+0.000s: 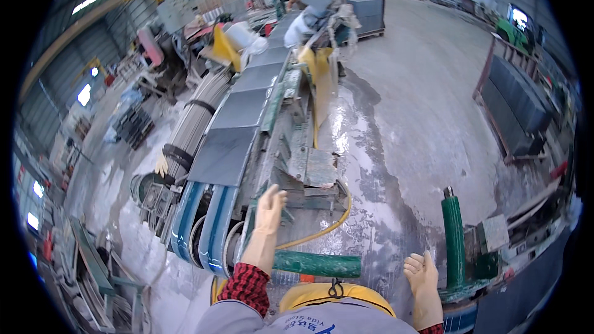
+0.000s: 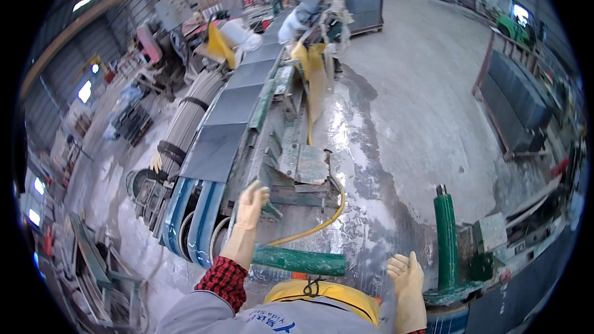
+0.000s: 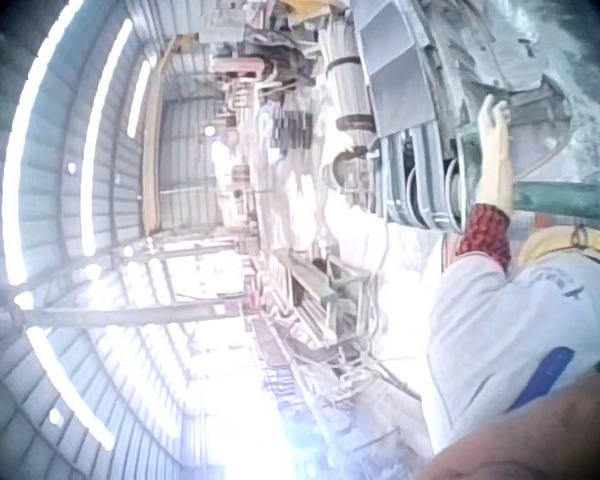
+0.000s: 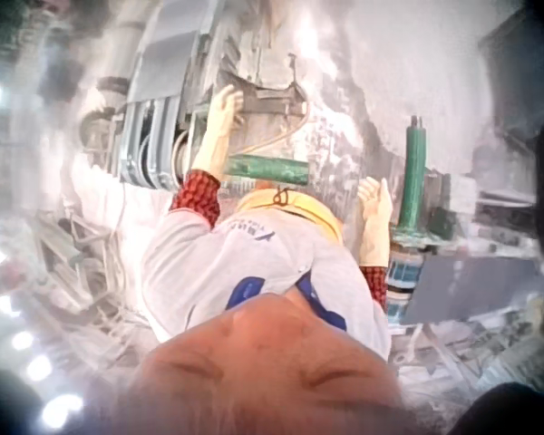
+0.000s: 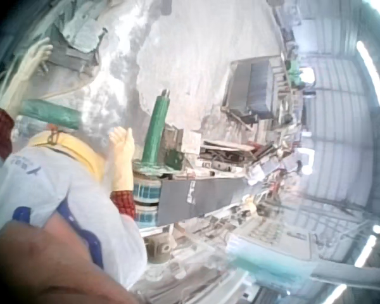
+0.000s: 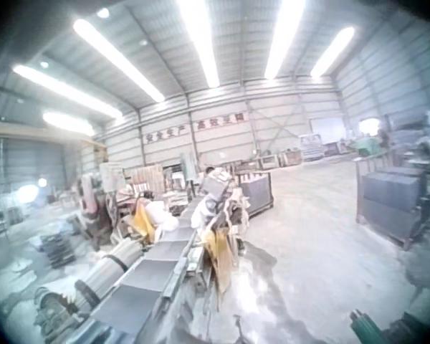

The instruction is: The person repeatedly picks up dark rectangular slabs from a conveyor belt and places them onto a growing stack. The person wears gloves and handles the slabs one at a time in a repetitive loop.

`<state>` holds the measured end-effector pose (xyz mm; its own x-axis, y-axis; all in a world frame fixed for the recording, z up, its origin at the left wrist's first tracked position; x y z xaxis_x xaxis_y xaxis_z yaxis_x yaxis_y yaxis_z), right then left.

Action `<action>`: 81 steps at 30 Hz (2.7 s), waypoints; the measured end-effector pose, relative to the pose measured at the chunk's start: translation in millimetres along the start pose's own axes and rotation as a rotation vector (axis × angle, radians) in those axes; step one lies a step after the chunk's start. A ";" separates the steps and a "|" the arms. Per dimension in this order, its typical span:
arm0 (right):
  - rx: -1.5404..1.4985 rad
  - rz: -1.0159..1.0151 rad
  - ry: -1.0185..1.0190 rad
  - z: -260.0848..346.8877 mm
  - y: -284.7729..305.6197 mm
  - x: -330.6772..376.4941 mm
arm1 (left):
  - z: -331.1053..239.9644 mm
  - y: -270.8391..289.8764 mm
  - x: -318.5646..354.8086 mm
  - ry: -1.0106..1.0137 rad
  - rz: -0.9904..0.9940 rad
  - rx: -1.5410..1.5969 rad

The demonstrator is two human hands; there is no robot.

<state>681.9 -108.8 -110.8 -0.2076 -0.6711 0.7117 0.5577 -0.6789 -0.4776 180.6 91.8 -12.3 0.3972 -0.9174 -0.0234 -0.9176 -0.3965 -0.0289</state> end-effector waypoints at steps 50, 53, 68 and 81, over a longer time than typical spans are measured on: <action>0.768 0.194 -0.317 -197.9 -117.6 -126.7 | -28.2 171.8 -100.2 -0.690 0.054 -1.049; 0.564 0.259 -0.478 -198.3 -74.2 -164.1 | -8.3 176.9 -118.9 -0.721 -0.140 -1.042; 1.236 0.025 -0.125 -158.5 -104.9 -134.2 | -29.0 176.7 -93.5 -0.612 -0.297 -1.228; 1.195 0.041 -0.053 -165.0 -99.0 -141.3 | -25.9 177.8 -88.7 -0.555 -0.279 -1.224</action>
<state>523.4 4.2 -249.1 -0.1541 -0.6537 0.7409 0.9630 0.0684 0.2606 -18.2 101.8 10.5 0.2585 -0.7844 -0.5638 -0.1205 -0.6053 0.7868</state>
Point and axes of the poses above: each hand's wrist, its own x-axis away from the middle knuckle, its own y-axis out of the back of the hand, z = x × y, the point moved 8 cm from there along -x, towards the middle knuckle, and after that the axes turned 9 degrees about -z, right-handed, at the moved point
